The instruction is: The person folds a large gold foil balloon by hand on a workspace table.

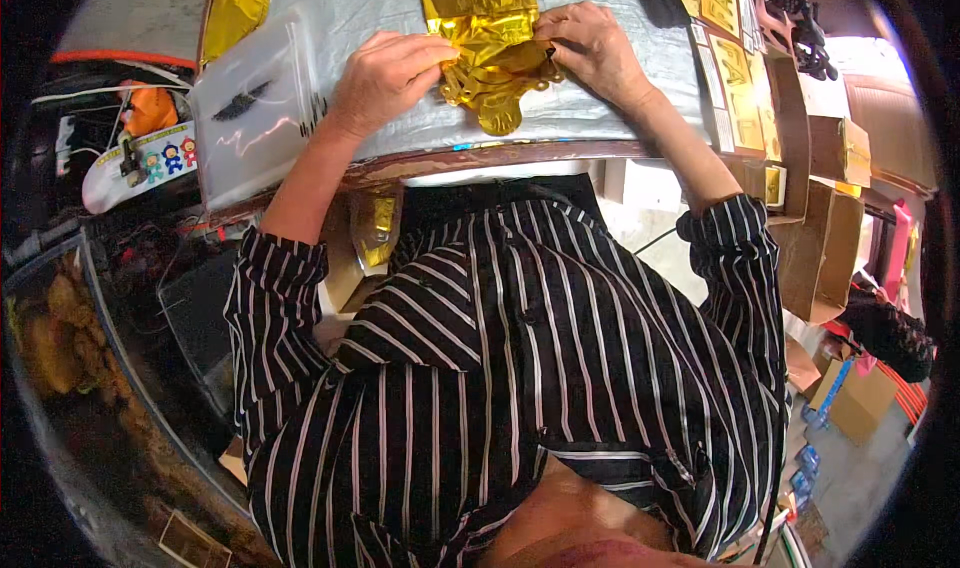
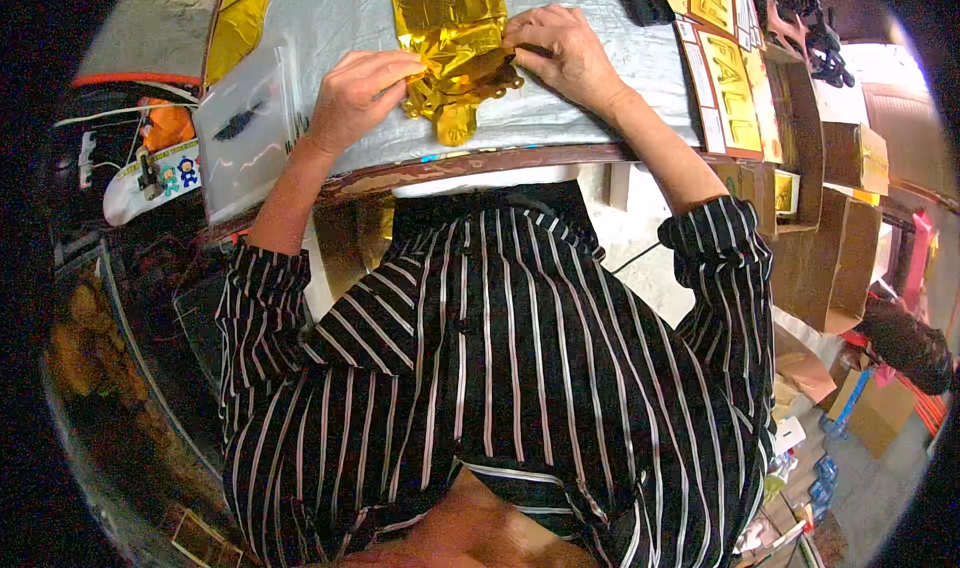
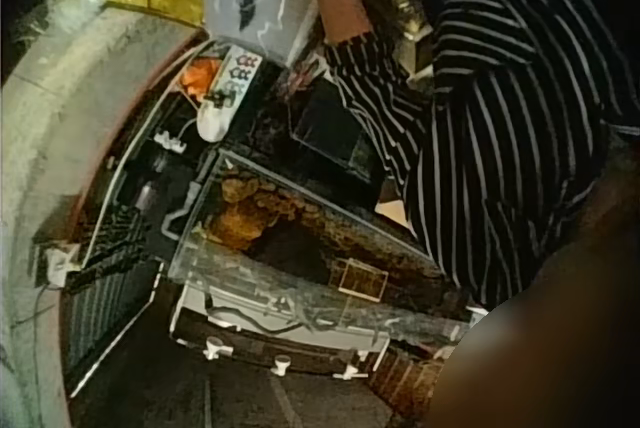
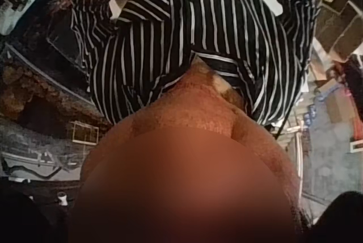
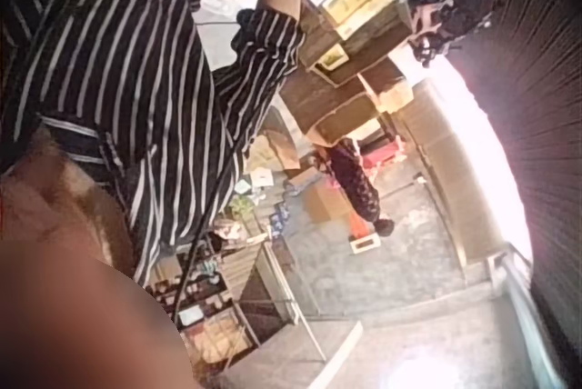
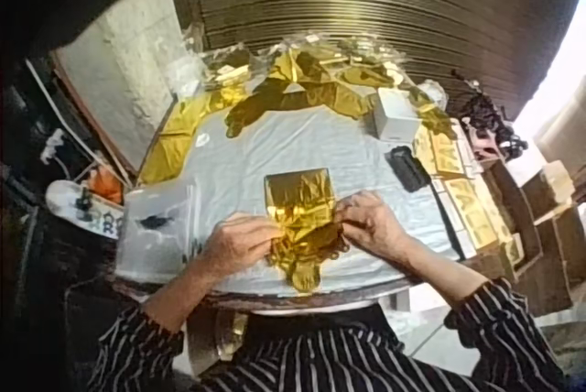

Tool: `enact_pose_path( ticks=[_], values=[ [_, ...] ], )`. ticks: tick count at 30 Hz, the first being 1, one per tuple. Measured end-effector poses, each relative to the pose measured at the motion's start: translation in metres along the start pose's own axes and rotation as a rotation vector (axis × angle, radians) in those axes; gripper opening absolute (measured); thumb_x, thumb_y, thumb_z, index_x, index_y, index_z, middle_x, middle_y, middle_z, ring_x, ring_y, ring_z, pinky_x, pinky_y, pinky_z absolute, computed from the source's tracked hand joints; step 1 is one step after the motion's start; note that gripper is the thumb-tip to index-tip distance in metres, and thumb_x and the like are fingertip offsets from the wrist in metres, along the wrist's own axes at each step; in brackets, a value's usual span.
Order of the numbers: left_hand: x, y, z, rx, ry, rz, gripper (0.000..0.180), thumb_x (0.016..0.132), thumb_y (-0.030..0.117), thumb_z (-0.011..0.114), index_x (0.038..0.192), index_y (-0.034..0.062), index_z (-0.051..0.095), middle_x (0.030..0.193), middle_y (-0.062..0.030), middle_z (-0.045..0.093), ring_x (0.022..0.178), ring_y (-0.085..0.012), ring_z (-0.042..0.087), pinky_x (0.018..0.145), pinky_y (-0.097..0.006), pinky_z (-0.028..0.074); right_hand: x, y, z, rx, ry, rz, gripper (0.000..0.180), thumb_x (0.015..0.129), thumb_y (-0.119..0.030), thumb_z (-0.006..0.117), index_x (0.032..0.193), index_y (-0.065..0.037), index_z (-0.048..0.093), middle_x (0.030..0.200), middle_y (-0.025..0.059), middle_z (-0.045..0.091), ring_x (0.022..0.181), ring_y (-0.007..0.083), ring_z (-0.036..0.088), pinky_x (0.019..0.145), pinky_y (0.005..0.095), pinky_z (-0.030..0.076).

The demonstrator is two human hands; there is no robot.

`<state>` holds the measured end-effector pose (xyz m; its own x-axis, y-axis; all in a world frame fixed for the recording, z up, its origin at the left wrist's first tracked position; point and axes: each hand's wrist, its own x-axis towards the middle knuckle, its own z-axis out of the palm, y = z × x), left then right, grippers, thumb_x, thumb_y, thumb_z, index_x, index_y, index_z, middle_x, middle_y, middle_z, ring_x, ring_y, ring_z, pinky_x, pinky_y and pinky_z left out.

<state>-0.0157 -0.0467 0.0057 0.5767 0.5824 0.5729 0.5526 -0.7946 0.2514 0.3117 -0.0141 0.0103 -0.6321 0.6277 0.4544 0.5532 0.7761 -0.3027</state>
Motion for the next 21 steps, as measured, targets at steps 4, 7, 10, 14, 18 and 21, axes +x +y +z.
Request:
enact_pose_path(
  ticks=[4, 7, 10, 14, 18, 21],
  values=[
    [-0.005, 0.0, 0.004, -0.001, 0.016, -0.095, 0.026, 0.083, 0.013, 0.078, 0.109, 0.0163, 0.078, 0.107, -0.0022, 0.078, 0.094, -0.0212, 0.073, 0.09, -0.037, 0.055, -0.001, -0.001, 0.002, 0.066, -0.025, 0.085, 0.023, 0.084, -0.008, 0.077, 0.107, -0.01, 0.075, 0.117, 0.0041, 0.07, 0.112, 0.0276, 0.06, 0.104, 0.0421, 0.042],
    [-0.001, 0.002, 0.005, -0.025, 0.039, -0.14, 0.022, 0.085, 0.018, 0.08, 0.107, 0.0154, 0.078, 0.105, -0.0025, 0.078, 0.095, -0.0207, 0.072, 0.089, -0.038, 0.053, -0.001, -0.004, 0.003, 0.115, -0.021, 0.203, 0.016, 0.086, -0.011, 0.078, 0.101, -0.006, 0.076, 0.114, 0.0054, 0.069, 0.107, 0.0291, 0.06, 0.1, 0.042, 0.044],
    [0.0, 0.007, 0.006, -0.045, 0.078, -0.28, 0.02, 0.086, 0.024, 0.081, 0.102, 0.0119, 0.078, 0.102, -0.0034, 0.077, 0.097, -0.0215, 0.07, 0.087, -0.039, 0.052, 0.008, -0.014, 0.005, 0.117, 0.047, 0.257, 0.012, 0.088, -0.013, 0.078, 0.094, -0.002, 0.075, 0.106, 0.0083, 0.069, 0.101, 0.0297, 0.06, 0.094, 0.0409, 0.046],
    [0.003, 0.009, 0.009, -0.141, 0.13, -0.519, 0.024, 0.084, 0.029, 0.084, 0.092, 0.0065, 0.079, 0.099, -0.0049, 0.075, 0.095, -0.0261, 0.066, 0.084, -0.04, 0.051, 0.013, -0.009, 0.009, 0.195, 0.008, 0.368, 0.012, 0.087, -0.016, 0.078, 0.09, -0.004, 0.076, 0.103, 0.009, 0.07, 0.1, 0.0292, 0.06, 0.094, 0.0434, 0.043],
    [0.007, 0.007, 0.013, -0.135, 0.132, -0.504, 0.024, 0.085, 0.028, 0.083, 0.089, 0.0053, 0.078, 0.097, -0.0054, 0.073, 0.093, -0.0281, 0.063, 0.082, -0.04, 0.05, 0.017, -0.008, 0.008, 0.233, -0.078, 0.494, 0.013, 0.085, -0.018, 0.079, 0.088, -0.006, 0.076, 0.104, 0.009, 0.071, 0.102, 0.0301, 0.061, 0.095, 0.0456, 0.043],
    [0.008, 0.002, 0.014, -0.147, 0.092, -0.506, 0.025, 0.086, 0.028, 0.082, 0.086, 0.0038, 0.077, 0.093, -0.006, 0.071, 0.091, -0.0287, 0.062, 0.082, -0.041, 0.05, 0.019, -0.009, 0.007, 0.331, -0.065, 0.512, 0.017, 0.083, -0.019, 0.082, 0.087, -0.004, 0.075, 0.102, 0.0095, 0.071, 0.1, 0.0298, 0.062, 0.093, 0.0439, 0.045]
  ],
)
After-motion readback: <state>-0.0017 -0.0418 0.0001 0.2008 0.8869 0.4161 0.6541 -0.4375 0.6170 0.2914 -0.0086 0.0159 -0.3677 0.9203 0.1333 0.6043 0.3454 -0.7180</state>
